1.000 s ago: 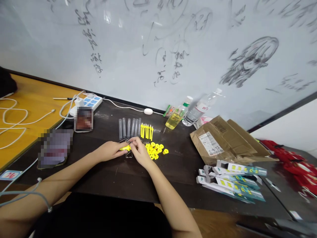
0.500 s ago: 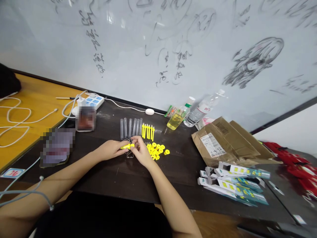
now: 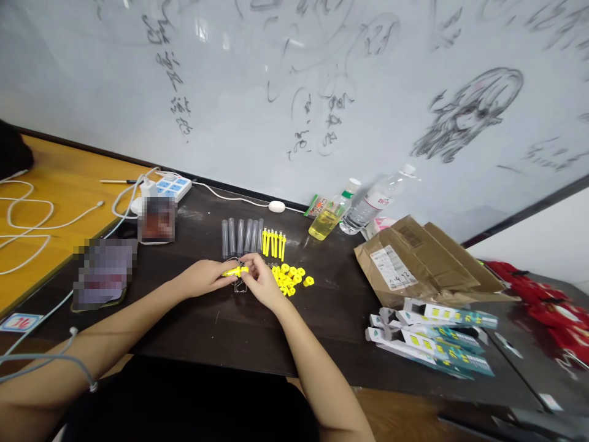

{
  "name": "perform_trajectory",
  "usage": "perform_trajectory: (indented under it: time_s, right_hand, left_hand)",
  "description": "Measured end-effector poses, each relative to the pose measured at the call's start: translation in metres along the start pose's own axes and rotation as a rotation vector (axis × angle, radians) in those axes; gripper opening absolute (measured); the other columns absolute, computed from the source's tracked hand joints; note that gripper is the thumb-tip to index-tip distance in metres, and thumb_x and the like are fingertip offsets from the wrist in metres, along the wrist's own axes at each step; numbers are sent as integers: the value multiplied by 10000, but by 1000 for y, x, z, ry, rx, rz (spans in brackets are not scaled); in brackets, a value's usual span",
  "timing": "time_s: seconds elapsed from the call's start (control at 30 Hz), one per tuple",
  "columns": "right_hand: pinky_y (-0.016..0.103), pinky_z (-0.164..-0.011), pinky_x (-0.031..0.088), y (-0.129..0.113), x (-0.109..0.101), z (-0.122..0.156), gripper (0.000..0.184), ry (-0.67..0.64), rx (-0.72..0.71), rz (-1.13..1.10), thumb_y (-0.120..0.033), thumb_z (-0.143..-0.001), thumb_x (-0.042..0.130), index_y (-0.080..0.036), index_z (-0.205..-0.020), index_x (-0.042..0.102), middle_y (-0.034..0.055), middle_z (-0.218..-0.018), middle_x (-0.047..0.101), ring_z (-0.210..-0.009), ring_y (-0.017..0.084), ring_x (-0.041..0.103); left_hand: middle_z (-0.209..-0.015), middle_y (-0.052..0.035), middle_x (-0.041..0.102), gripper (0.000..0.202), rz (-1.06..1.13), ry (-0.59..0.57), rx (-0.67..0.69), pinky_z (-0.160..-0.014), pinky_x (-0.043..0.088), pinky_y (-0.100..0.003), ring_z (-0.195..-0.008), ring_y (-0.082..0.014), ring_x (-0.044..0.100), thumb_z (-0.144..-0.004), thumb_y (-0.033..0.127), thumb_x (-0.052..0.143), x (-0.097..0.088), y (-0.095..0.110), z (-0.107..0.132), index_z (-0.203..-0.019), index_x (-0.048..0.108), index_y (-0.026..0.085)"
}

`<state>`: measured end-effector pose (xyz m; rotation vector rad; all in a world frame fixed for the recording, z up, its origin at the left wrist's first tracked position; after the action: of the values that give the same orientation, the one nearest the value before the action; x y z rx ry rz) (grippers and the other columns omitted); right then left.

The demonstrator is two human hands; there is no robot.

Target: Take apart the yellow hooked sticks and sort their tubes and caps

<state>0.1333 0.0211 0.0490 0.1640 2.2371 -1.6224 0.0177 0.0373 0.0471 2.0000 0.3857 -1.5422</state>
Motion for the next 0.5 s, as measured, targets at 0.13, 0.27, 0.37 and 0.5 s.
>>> perform_trajectory:
  time_s: [0.13, 0.27, 0.37, 0.5]
  right_hand:
    - [234, -539, 357, 12, 3, 0, 246, 28, 78, -2, -423, -911, 423, -219, -1011, 514, -44, -649, 412, -563, 110, 423]
    - [235, -555, 351, 9, 4, 0, 225, 33, 48, 18, -407, -909, 439, -217, -1000, 517, -57, -613, 383, -553, 109, 406]
    - [246, -614, 390, 0, 1, 0, 225, 32, -13, 38, -367, -889, 484, -219, -1057, 502, -33, -707, 445, -632, 120, 451]
    - [274, -715, 427, -6, -2, 0, 193, 19, -62, 76, -337, -876, 502, -219, -1028, 516, 21, -891, 507, -763, 141, 495]
  left_hand:
    - [-869, -67, 702, 434, -7, -2, 26, -628, 425, -246, -754, -212, 666, -952, 476, 284, 3, 1, 0, -1222, 499, 212]
    - [-847, -65, 700, 441, -3, -10, 30, -620, 421, -250, -736, -214, 663, -949, 488, 283, 5, 0, -1, -1219, 505, 220]
    - [-840, -55, 698, 426, 19, 15, 8, -615, 409, -242, -735, -206, 661, -948, 495, 281, 1, -2, -1, -1177, 517, 224]
    - [-816, -44, 690, 419, 35, 35, -22, -586, 387, -235, -709, -200, 653, -947, 506, 275, -4, -6, 0, -1109, 537, 222]
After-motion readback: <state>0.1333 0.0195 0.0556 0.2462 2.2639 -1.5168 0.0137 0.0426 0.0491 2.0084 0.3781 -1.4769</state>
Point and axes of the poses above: each hand's wrist, its own z-axis away from the middle knuckle, its own x-axis out of the palm, y = z × x, the point moved 8 cm from there along -z, towards the middle knuckle
